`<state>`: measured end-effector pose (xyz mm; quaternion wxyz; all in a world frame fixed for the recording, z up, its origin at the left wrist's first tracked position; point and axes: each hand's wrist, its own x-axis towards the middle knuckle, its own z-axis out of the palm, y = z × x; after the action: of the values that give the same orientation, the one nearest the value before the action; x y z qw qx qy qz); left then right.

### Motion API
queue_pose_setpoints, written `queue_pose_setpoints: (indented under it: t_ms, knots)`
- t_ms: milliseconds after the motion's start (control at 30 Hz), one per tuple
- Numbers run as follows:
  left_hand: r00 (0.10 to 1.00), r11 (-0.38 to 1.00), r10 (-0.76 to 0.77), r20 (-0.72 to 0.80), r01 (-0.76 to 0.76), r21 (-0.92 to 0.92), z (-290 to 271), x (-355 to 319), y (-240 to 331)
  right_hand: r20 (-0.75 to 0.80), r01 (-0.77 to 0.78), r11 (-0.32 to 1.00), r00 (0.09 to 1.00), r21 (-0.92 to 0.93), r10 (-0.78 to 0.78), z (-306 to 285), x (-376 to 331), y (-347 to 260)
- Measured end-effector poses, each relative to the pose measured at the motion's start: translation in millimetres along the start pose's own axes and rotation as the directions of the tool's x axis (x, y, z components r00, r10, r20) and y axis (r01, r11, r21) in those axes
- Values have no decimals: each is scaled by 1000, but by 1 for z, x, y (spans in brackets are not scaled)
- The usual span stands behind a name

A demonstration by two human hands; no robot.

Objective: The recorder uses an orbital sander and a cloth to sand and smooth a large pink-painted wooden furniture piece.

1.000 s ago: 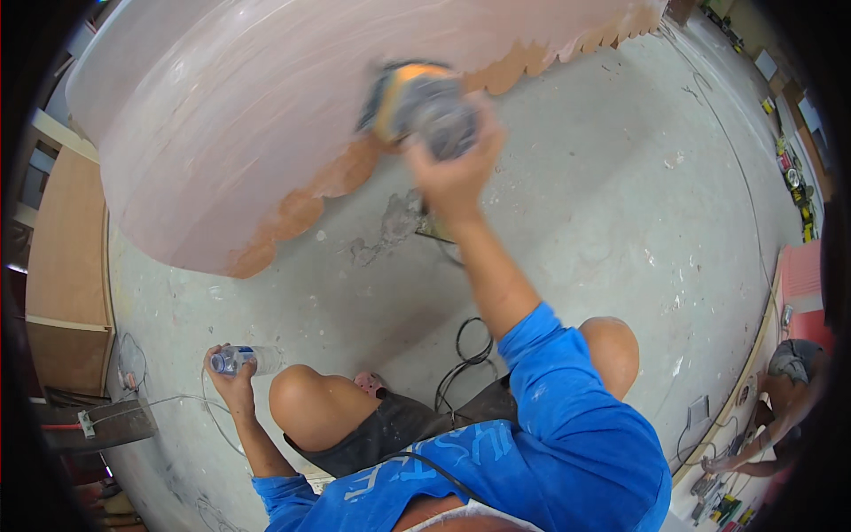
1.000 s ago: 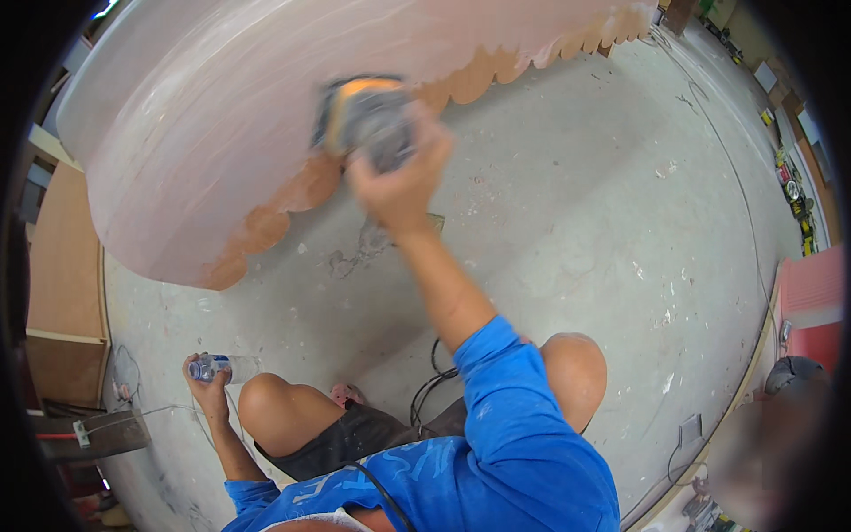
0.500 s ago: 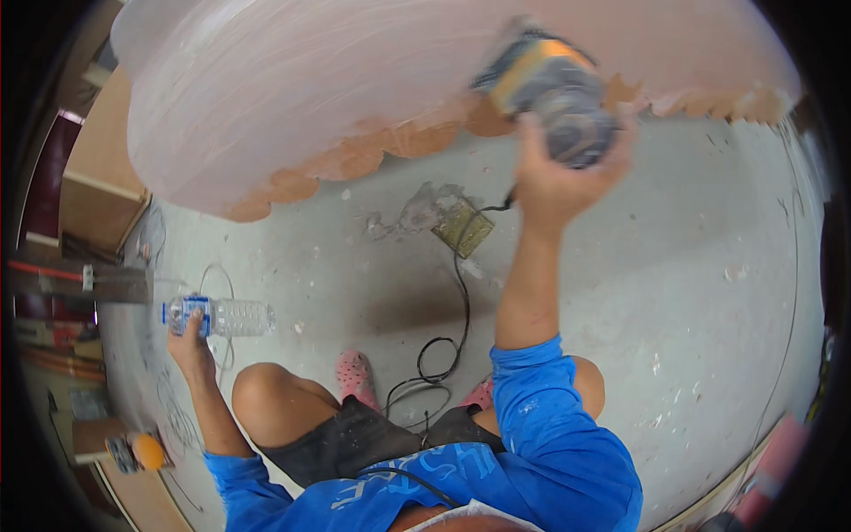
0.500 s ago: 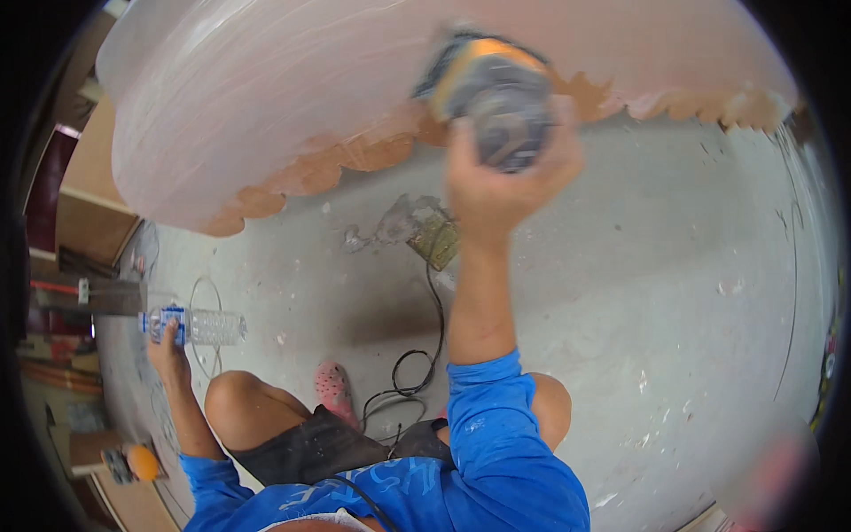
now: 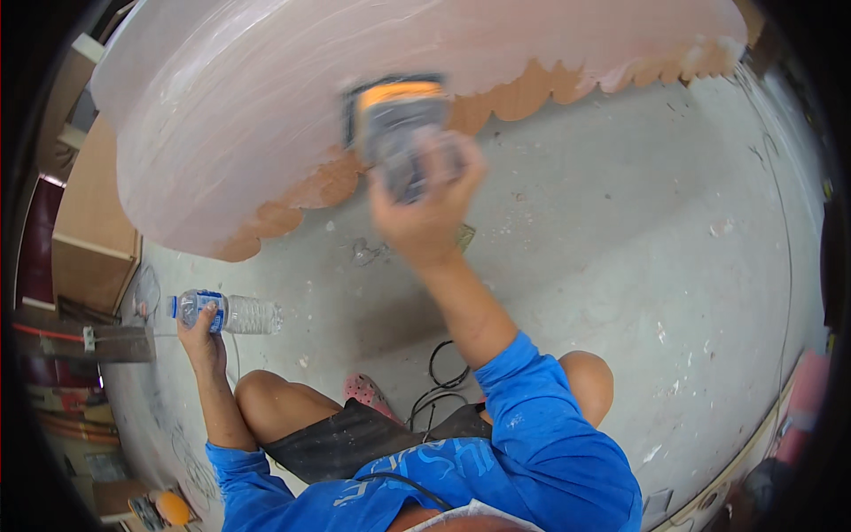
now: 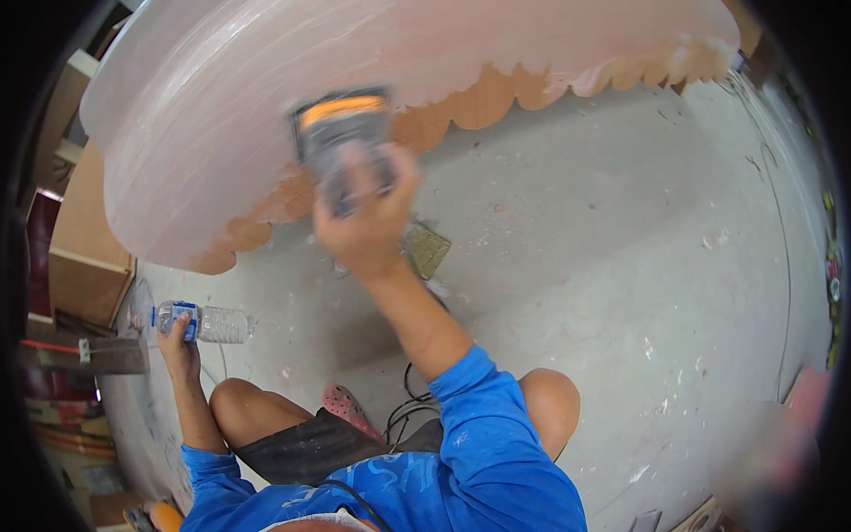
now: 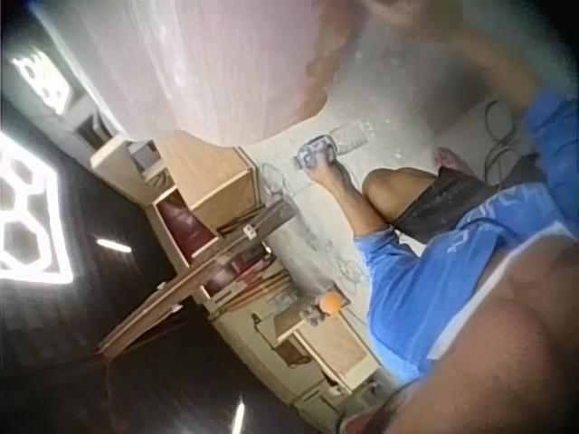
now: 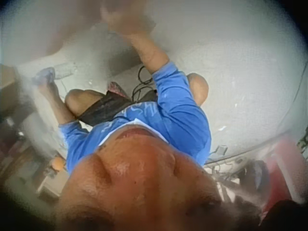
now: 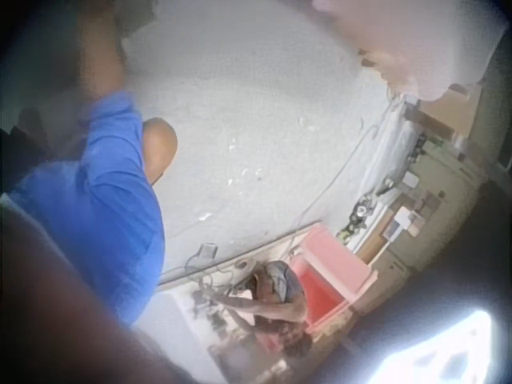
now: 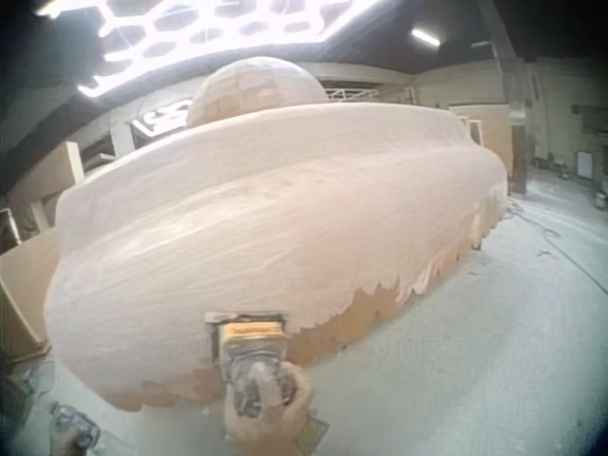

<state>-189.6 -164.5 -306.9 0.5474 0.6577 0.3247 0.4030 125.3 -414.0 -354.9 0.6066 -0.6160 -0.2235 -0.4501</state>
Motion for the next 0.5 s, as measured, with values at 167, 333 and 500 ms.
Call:
queue_pose_setpoints:
  t_ms: [167, 333, 500]
  knots:
    - [992, 997, -51, 118, 43, 66, 16, -6, -15, 177, 217, 976, 960, 26, -218, 4, -23, -5]
    - [989, 993, -95, 111, 86, 87, -10, -5, -17, -37, 37, 991, 998, -131, -42, -19, 41, 40]
    - [983, 999, -33, 182, 34, -4, -8, -15, -1, -154, -367, 930, 920, -9, 362, -54, 117, 76]
